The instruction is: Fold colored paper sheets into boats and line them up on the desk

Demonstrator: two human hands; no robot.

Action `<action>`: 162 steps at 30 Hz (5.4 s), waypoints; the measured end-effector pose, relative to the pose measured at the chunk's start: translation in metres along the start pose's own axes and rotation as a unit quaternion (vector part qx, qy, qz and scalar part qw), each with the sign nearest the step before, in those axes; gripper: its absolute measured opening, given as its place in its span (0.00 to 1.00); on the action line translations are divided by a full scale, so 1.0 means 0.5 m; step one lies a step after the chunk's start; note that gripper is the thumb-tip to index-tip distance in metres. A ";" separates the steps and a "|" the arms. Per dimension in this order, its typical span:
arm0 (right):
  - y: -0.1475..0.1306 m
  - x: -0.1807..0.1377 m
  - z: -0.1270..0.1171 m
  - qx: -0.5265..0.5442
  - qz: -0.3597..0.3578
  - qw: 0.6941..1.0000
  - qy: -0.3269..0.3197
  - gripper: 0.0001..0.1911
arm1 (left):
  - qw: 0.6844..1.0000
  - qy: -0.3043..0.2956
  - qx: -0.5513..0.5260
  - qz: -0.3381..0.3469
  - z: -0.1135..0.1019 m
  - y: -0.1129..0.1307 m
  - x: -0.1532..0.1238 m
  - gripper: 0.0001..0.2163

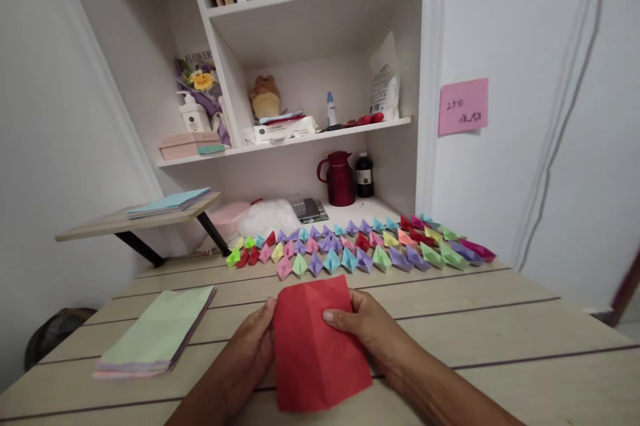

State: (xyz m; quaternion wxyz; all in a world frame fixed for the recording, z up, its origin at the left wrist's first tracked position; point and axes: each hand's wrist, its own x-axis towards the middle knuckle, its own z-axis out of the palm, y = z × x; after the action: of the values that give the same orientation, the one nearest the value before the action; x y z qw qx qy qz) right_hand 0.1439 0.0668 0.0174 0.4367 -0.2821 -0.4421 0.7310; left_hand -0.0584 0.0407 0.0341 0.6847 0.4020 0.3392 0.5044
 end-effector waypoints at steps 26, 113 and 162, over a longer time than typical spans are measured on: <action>-0.007 -0.007 0.019 0.018 -0.035 0.999 -0.007 0.23 | 0.995 0.084 -0.036 0.028 -0.019 -0.019 -0.008 0.15; 0.010 0.017 -0.019 -0.132 -0.093 0.987 0.023 0.18 | 0.976 0.161 0.130 0.062 -0.039 -0.028 0.012 0.18; -0.020 0.012 -0.069 -0.613 -0.162 0.771 -0.058 0.11 | 0.594 -0.151 0.752 0.244 -0.040 -0.028 -0.016 0.22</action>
State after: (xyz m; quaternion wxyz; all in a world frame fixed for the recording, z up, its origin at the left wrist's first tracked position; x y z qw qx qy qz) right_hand 0.1725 0.0884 0.0107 0.2563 -0.3711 -0.8602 0.2380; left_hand -0.0719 0.0347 0.0132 0.0326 0.9125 0.3789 0.1504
